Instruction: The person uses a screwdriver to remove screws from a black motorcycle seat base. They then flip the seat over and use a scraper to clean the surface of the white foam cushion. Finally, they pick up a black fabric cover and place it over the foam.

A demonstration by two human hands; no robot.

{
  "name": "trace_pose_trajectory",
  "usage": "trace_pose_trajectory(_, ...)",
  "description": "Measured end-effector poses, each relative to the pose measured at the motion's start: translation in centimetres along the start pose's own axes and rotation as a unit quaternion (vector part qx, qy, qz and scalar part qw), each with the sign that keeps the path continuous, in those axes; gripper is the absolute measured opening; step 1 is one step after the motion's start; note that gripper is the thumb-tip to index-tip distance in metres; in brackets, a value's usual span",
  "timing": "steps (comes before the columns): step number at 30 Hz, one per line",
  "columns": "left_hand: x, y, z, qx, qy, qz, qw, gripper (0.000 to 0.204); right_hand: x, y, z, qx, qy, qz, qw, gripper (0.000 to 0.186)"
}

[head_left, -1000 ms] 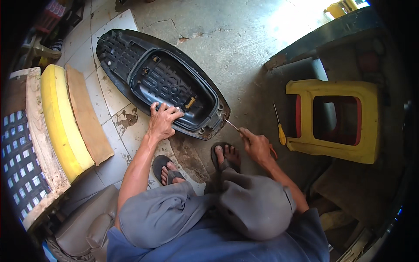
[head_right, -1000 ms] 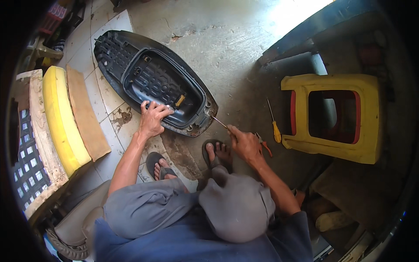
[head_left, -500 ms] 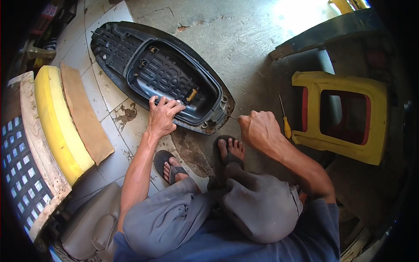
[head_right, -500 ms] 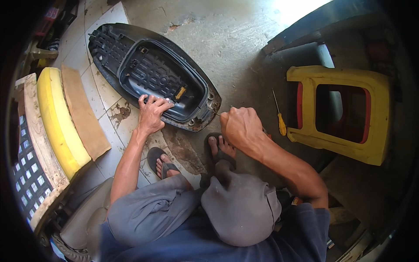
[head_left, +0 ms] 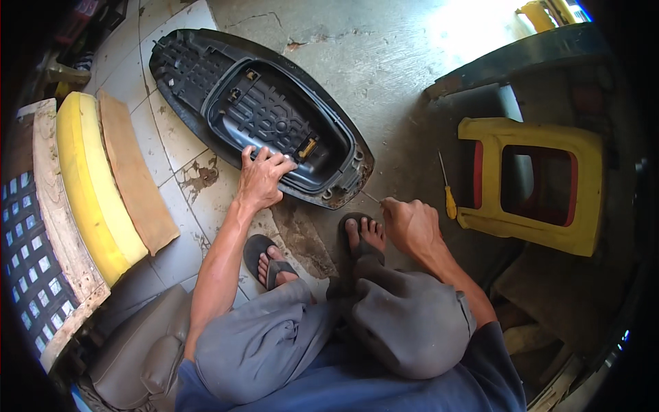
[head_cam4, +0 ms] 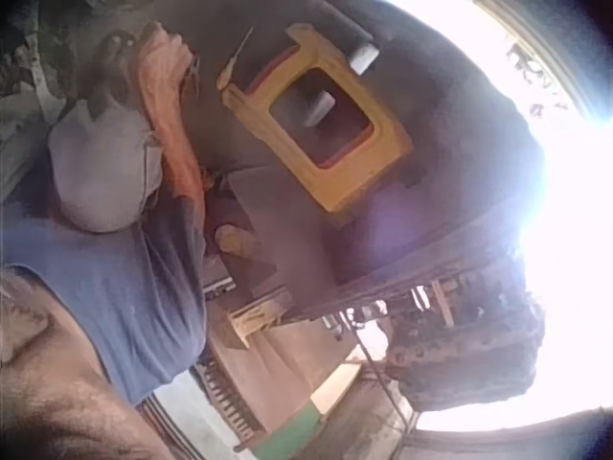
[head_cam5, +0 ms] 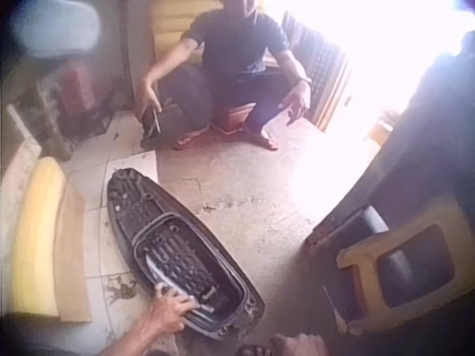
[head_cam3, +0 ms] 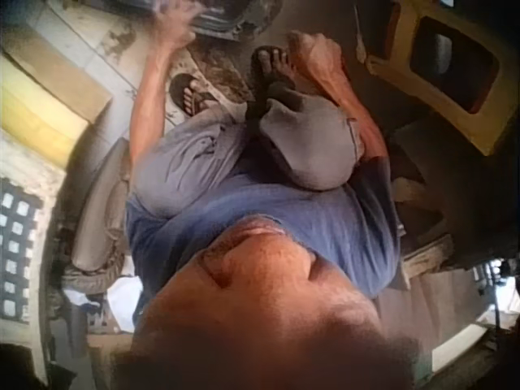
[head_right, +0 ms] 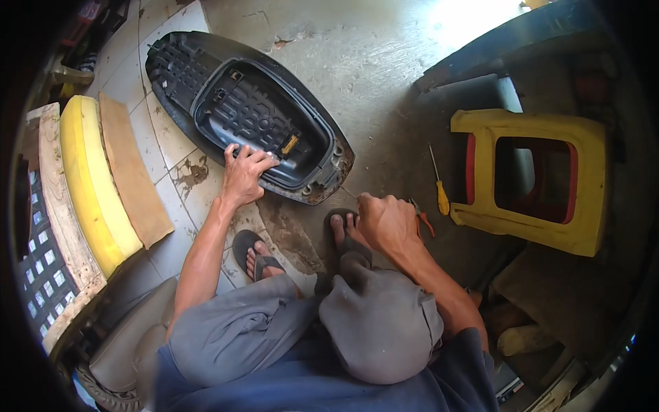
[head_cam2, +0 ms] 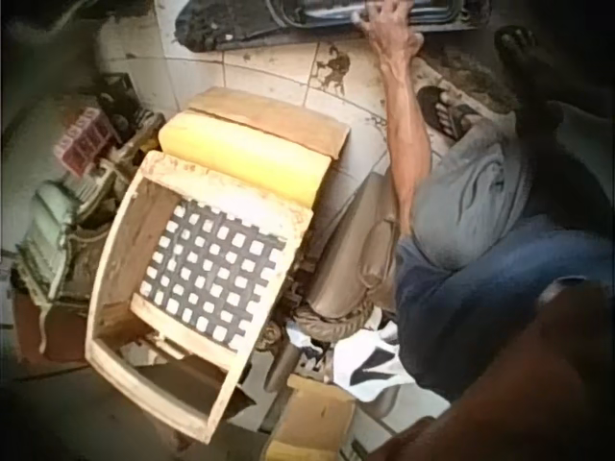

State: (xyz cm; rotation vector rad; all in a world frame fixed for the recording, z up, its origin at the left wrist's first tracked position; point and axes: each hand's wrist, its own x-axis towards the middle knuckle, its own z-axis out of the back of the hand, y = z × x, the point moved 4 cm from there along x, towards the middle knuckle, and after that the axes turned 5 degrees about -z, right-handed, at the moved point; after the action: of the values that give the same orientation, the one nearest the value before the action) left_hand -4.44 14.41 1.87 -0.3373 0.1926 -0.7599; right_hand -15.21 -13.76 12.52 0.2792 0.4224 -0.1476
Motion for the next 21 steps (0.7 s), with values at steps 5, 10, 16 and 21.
trace_pose_trajectory(5, 1.0, 0.2, -0.4, -0.003, -0.02, -0.008, 1.0, 0.058, 1.1, -0.9, -0.3, -0.045, 0.01, 0.048, 0.998, 0.022)
trace_pose_trajectory(10, 0.5, 0.0, -0.1, -0.011, -0.01, 0.005, 1.0, 0.057, 0.2, -0.3, -3.5, 0.046, -0.004, 0.025, 0.999, 0.017)
trace_pose_trajectory(16, 1.3, -0.7, 0.0, -0.011, -0.02, 0.002, 1.0, 0.052, -1.5, -4.1, -5.3, 0.19, -0.038, -0.058, 0.979, 0.028)
trace_pose_trajectory(21, 1.6, -0.4, -0.4, 0.006, -0.045, 0.004, 0.999, 0.054, -0.3, -1.1, 0.2, 0.044, 0.034, 0.009, 0.998, 0.03)
